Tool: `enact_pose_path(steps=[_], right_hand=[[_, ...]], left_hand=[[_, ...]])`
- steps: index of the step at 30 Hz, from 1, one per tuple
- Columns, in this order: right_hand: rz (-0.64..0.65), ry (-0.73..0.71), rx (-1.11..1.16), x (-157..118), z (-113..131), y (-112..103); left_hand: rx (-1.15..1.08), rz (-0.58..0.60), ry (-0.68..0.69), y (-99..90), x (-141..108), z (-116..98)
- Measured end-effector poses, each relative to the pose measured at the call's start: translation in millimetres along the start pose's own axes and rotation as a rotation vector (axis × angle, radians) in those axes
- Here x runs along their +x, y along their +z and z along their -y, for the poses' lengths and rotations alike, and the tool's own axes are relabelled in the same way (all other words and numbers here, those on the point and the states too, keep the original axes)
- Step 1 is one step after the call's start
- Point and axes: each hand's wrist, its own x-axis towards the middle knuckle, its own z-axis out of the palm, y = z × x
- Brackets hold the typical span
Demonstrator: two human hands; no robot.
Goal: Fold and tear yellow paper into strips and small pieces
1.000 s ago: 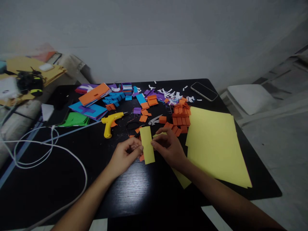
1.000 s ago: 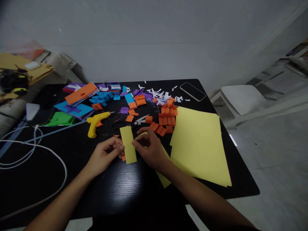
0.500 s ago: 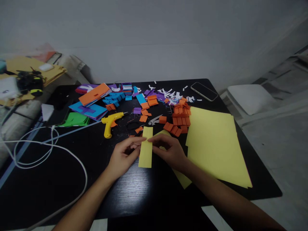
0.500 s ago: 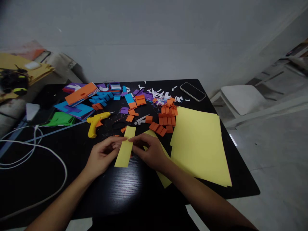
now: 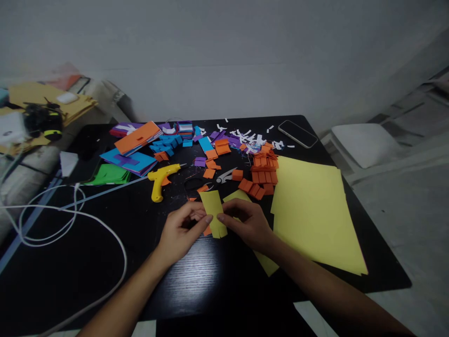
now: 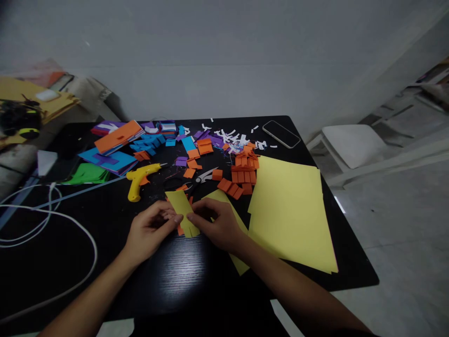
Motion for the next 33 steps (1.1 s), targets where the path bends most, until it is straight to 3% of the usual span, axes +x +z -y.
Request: enact_pose_path(steps=[12, 20, 23, 33], right_hand=[[0.016, 0.054, 0.145, 3.5, -2.8, -0.9], [0.077, 0.106, 0.227, 2.3, 0.1, -3.3], [0.068, 0.139, 0.241, 2.7, -2.6, -0.4], [-0.032, 0.054, 0.148, 2.5, -8.6, 2.5]], left_hand=[[-0.024, 0.037, 0.038, -2.6, 1.6, -0.7], [0.179, -0.005, 0.331, -5.4, -0.8, -0.1], [0.214, 0.014, 0.379, -5.0, -1.4, -1.2], [0.212, -0.001, 0.19, -1.1, -2.7, 3.5]])
